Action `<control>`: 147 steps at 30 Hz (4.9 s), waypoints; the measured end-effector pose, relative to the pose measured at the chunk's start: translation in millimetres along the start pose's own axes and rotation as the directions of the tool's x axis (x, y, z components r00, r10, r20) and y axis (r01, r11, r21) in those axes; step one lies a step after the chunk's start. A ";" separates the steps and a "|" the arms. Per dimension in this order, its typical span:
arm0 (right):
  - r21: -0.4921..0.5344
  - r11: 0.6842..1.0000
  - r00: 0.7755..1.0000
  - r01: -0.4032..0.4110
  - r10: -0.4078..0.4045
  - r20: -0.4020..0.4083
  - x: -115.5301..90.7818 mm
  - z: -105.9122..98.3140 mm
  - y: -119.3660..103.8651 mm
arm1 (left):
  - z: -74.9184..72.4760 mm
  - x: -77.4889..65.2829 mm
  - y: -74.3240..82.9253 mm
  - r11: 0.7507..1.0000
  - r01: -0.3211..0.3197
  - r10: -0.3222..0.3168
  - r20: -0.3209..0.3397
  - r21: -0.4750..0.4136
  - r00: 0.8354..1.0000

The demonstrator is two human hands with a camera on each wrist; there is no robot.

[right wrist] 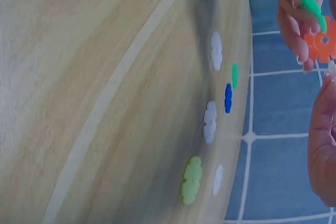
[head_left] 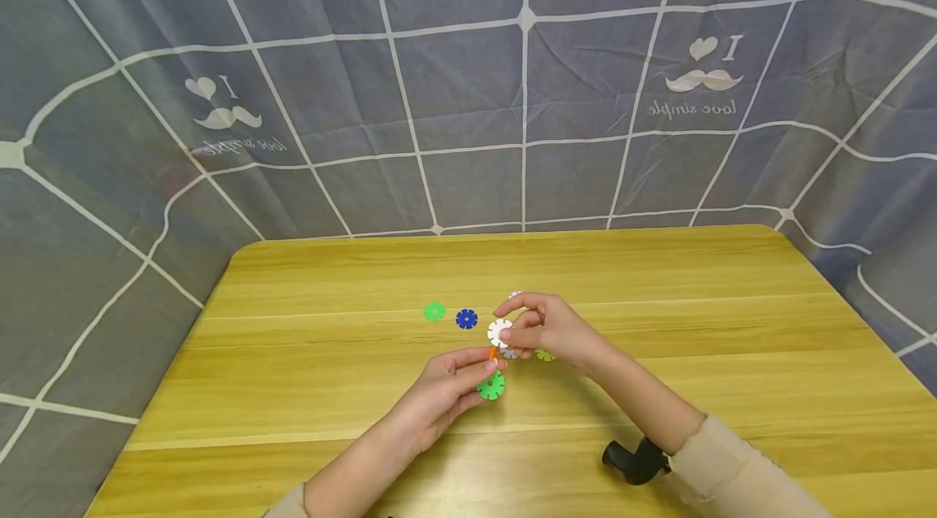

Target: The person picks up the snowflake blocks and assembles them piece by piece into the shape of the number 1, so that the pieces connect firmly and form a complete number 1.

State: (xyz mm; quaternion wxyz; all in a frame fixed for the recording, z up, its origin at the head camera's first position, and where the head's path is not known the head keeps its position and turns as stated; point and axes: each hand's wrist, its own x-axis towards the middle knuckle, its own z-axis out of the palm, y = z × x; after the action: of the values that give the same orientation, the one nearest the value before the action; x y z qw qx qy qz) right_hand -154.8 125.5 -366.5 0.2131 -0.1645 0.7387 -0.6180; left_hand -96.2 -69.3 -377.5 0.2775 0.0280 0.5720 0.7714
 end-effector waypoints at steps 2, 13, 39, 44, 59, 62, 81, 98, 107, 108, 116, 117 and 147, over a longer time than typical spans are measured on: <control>0.009 1.000 1.000 -0.011 0.011 0.001 -0.9 1.7 -1.1 | 0.1 -0.4 0.0 1.000 -0.003 0.003 0.003 0.005 1.000; 0.021 1.000 1.000 0.010 -0.011 0.022 -4.7 6.8 -2.9 | 2.1 -0.4 -4.6 1.000 -0.030 0.031 -0.033 0.008 0.999; 0.053 0.998 0.997 0.033 -0.036 0.067 -9.3 3.4 -11.6 | 14.1 -5.0 -2.7 0.987 -0.129 0.143 -0.166 0.097 0.976; 0.070 0.997 0.999 0.028 -0.031 0.042 -11.5 5.6 -11.5 | 15.6 -6.7 -2.7 0.987 -0.134 0.149 -0.181 0.093 0.972; 0.083 0.996 0.995 0.027 -0.035 0.098 -16.4 -2.8 -8.4 | 15.1 -4.8 -3.1 0.995 -0.099 0.100 -0.140 0.016 0.985; 0.104 0.994 0.994 0.022 -0.033 0.105 -16.9 -2.4 -7.1 | 14.8 -3.9 -2.4 0.997 -0.082 0.079 -0.136 -0.012 0.988; 0.127 0.992 0.992 0.007 -0.023 0.124 -19.0 -1.3 -1.4 | 14.9 0.1 0.5 0.995 -0.063 0.052 -0.134 -0.076 0.990; 0.119 0.993 0.992 -0.004 -0.012 0.128 -16.6 -4.7 2.8 | 16.1 7.5 -2.2 0.999 -0.022 0.014 -0.162 -0.048 0.987; 0.096 0.995 0.992 0.002 -0.014 0.126 -16.4 -9.0 7.1 | 16.1 8.3 -3.5 0.999 -0.014 0.007 -0.181 -0.038 0.983; 0.088 0.996 0.993 -0.008 -0.003 0.116 -16.8 -9.9 7.5 | 15.8 8.2 -4.0 0.999 -0.016 0.008 -0.185 -0.039 0.983; 0.020 0.998 0.997 -0.056 0.055 0.045 -20.2 -21.9 12.1 | 12.6 8.9 -6.4 0.999 -0.010 0.001 -0.211 -0.043 0.978; 0.016 0.998 0.997 -0.063 0.063 0.038 -20.3 -24.3 12.9 | 12.3 8.8 -6.4 0.999 -0.008 -0.002 -0.213 -0.043 0.977; -0.434 0.893 0.987 -0.114 0.053 -0.151 -2.9 -47.2 54.5 | 12.7 9.6 -8.1 0.998 0.008 -0.021 -0.215 -0.063 0.976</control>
State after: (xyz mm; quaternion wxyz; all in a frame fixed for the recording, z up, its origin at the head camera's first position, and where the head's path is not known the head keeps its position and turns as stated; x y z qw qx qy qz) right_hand -175.7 176.6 -412.9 0.1462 -0.1343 0.8787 -0.4342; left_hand -96.5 -52.4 -383.0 0.2201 -0.0687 0.5750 0.7850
